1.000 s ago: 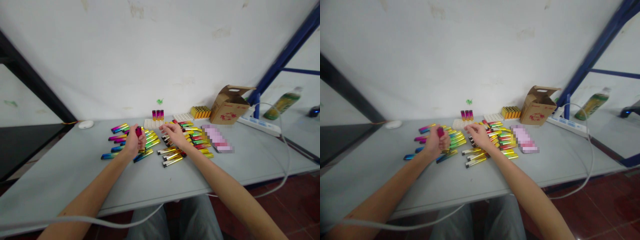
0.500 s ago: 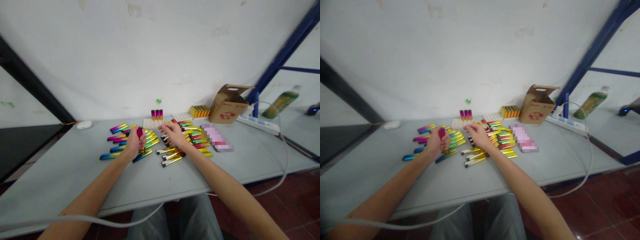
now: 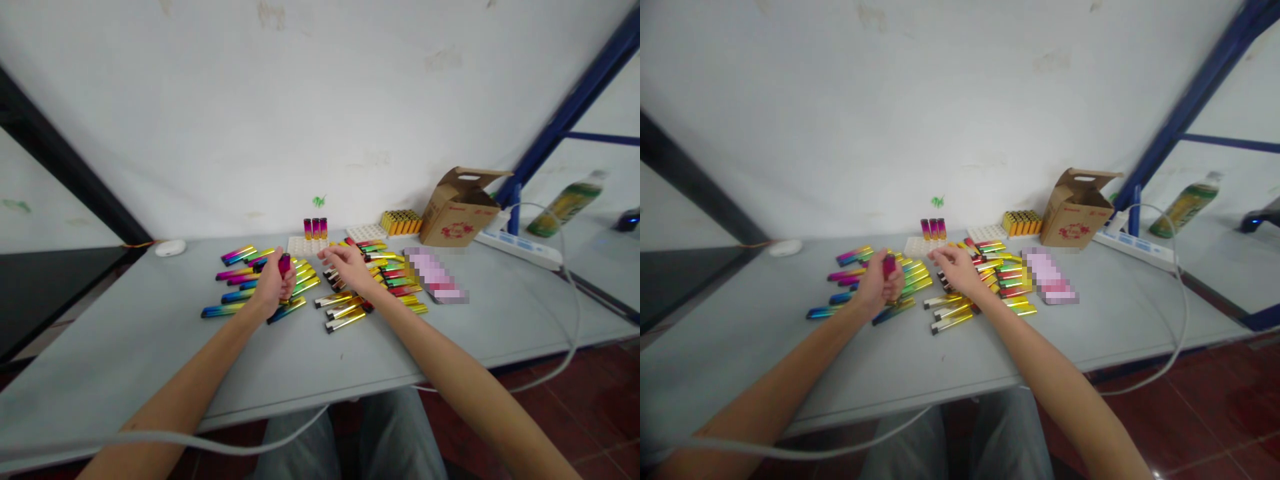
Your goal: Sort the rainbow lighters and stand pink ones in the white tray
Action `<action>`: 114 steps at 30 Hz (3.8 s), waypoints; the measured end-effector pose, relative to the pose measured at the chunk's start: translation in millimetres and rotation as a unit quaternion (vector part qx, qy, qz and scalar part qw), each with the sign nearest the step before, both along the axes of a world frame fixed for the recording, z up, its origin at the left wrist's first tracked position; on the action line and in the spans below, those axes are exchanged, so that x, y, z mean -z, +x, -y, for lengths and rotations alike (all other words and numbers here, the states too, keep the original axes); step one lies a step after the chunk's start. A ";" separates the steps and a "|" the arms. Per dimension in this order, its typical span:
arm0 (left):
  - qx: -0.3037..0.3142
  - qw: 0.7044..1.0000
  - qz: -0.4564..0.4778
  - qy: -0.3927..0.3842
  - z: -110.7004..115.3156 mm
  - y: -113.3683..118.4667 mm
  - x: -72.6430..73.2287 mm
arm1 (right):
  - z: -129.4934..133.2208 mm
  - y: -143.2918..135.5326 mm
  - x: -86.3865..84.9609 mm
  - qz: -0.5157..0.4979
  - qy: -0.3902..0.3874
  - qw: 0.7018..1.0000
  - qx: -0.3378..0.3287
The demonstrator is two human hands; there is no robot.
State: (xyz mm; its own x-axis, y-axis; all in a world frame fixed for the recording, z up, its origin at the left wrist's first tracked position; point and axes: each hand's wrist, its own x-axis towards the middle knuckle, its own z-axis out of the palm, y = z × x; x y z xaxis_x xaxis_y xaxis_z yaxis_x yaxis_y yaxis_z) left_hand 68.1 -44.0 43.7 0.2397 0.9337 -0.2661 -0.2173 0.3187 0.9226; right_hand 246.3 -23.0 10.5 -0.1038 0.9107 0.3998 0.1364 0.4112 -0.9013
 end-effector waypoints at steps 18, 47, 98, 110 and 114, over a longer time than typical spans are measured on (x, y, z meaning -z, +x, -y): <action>-0.006 1.000 -0.005 0.018 0.3 1.2 2.2 | -1.0 -0.2 0.9 -0.009 -0.008 1.000 -0.006; -0.109 0.960 -0.113 0.230 -30.3 -18.3 22.5 | -2.1 30.9 2.2 0.443 0.147 0.882 0.066; -0.040 0.906 -0.252 0.339 -143.3 -13.6 25.5 | -0.8 28.3 4.9 0.501 0.108 0.858 0.039; 0.008 0.895 -0.288 0.340 -147.7 -6.3 28.8 | 1.1 28.2 1.0 0.508 0.105 0.854 0.035; 0.029 0.878 -0.312 0.362 -153.2 -11.7 30.2 | 1.6 28.1 0.8 0.511 0.106 0.852 0.038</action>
State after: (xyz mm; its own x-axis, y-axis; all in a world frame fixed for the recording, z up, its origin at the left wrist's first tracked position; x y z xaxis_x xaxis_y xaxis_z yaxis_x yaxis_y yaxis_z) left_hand 56.4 109.2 13.5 0.3102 0.9035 0.2958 0.4003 -0.4064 0.8214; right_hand 274.4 -24.7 9.7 -0.4407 0.8488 0.2922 0.8389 0.5052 -0.2025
